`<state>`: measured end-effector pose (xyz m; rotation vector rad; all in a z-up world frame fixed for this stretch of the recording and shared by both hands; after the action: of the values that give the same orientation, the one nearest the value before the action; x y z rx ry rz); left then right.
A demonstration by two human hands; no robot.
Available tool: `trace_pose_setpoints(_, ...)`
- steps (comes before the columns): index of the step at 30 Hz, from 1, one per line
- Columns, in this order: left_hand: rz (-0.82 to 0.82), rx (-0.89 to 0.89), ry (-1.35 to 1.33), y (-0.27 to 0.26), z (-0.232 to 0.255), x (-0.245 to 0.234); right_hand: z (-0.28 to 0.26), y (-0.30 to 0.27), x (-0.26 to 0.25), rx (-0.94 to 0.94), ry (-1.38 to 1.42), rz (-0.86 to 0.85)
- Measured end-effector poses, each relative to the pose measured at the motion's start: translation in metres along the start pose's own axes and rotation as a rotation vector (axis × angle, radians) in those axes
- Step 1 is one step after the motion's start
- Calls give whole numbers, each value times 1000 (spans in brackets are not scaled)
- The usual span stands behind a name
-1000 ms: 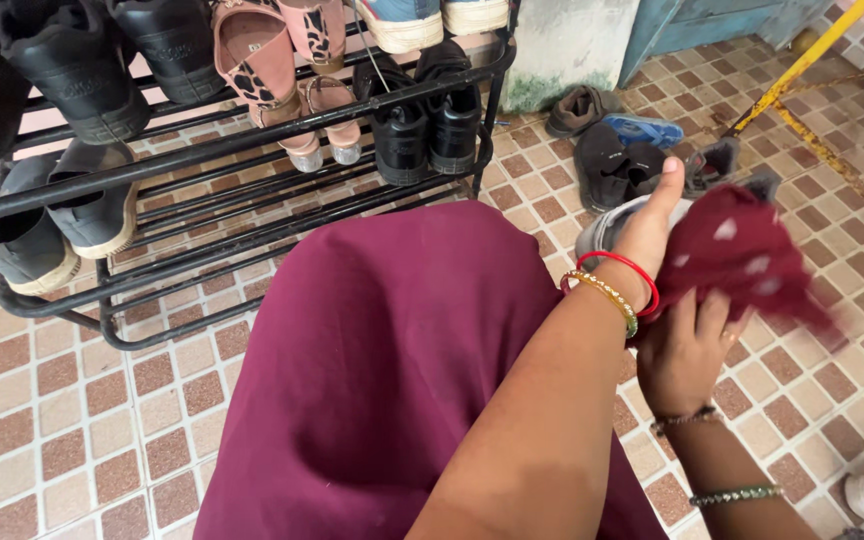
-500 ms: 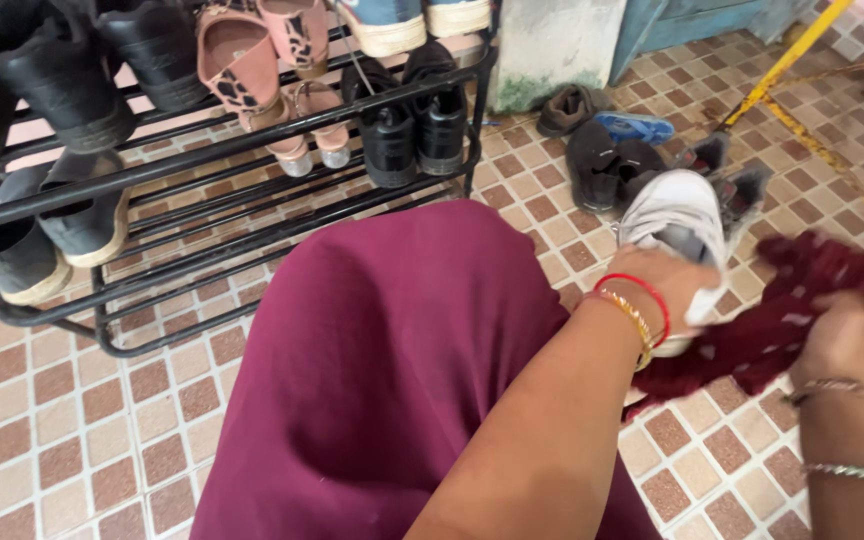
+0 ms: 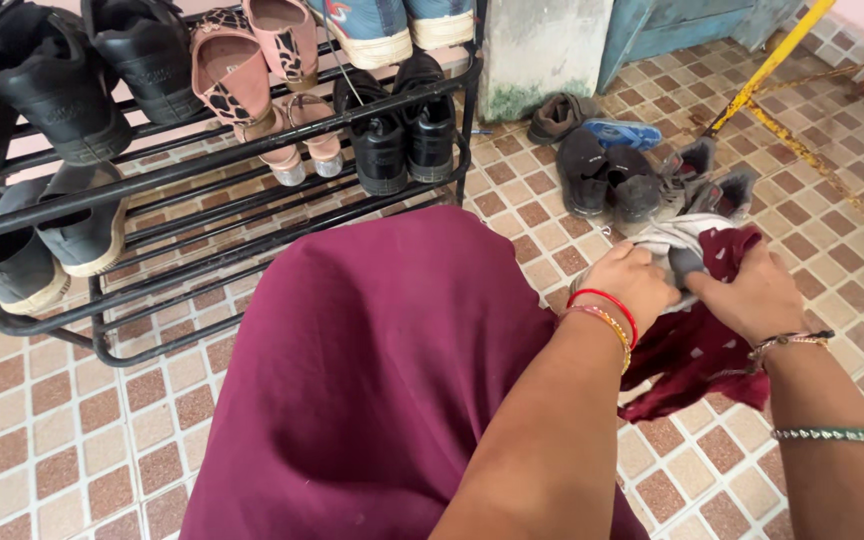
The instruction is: The person sits on the floor and wipes a pair of pink embellished sandals and a pair of white sneakers with a maroon cloth. They clean each shoe individually, wiping the upper and sole, then place them back on the black metal shoe rack.
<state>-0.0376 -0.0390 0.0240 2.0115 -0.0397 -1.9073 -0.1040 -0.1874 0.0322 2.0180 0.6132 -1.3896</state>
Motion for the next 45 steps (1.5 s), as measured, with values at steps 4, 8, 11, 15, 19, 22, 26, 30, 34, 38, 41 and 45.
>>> trace_pose_setpoints(4, -97, -129, -62, 8, -1, 20, 16, -9, 10, 170, 208, 3)
trace_pose_setpoints(8, -146, -337, -349, 10, -6, 39, 12, -41, 25, 124, 573, 270)
trace_pose_setpoints(11, -353, -429, -686, 25, -5, 73, -10, -66, 22, -68, 480, 515)
trace_pose_setpoints(15, -169, -863, -1450, 37, -14, 82, -48, -94, 17, -129, 709, 658)
trace_pose_setpoints(19, -41, -1267, -1906, 3, -21, 41, -81, -104, 2, -172, 739, 721)
trace_pose_setpoints(22, 71, -1336, -1430, -39, -43, -8, -91, -107, -3, -188, 716, 723)
trace_pose_setpoints(26, 5, -1453, -1439, -63, -39, -30, -96, -114, 1, -201, 673, 723)
trace_pose_setpoints(30, 36, -1553, -1572, -59, -48, -17, -101, -116, -3, -220, 594, 712)
trace_pose_setpoints(34, 158, -1661, -1937, -48, -56, 14, -112, -111, -7, -279, 504, 676)
trace_pose_setpoints(38, 202, -1554, -2379, -22, -58, 45, -133, -97, -19, -421, 366, 554)
trace_pose_setpoints(41, 229, -1009, -2771, 16, -58, 45, -139, -88, -34, -467, 357, 475)
trace_pose_setpoints(45, 91, -885, -2666, 19, -64, 40, -145, -88, -54, -471, 425, 437)
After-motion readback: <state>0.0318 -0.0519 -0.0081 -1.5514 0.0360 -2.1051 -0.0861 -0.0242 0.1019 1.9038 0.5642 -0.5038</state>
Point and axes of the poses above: each hand's wrist, its own y-axis towards the middle knuckle, its own x-axis out of the palm, z = x × y, the point moved 9 cm from there along y, towards the middle knuckle, and after that the axes turned 2 degrees about y, right-handed, at the moved point
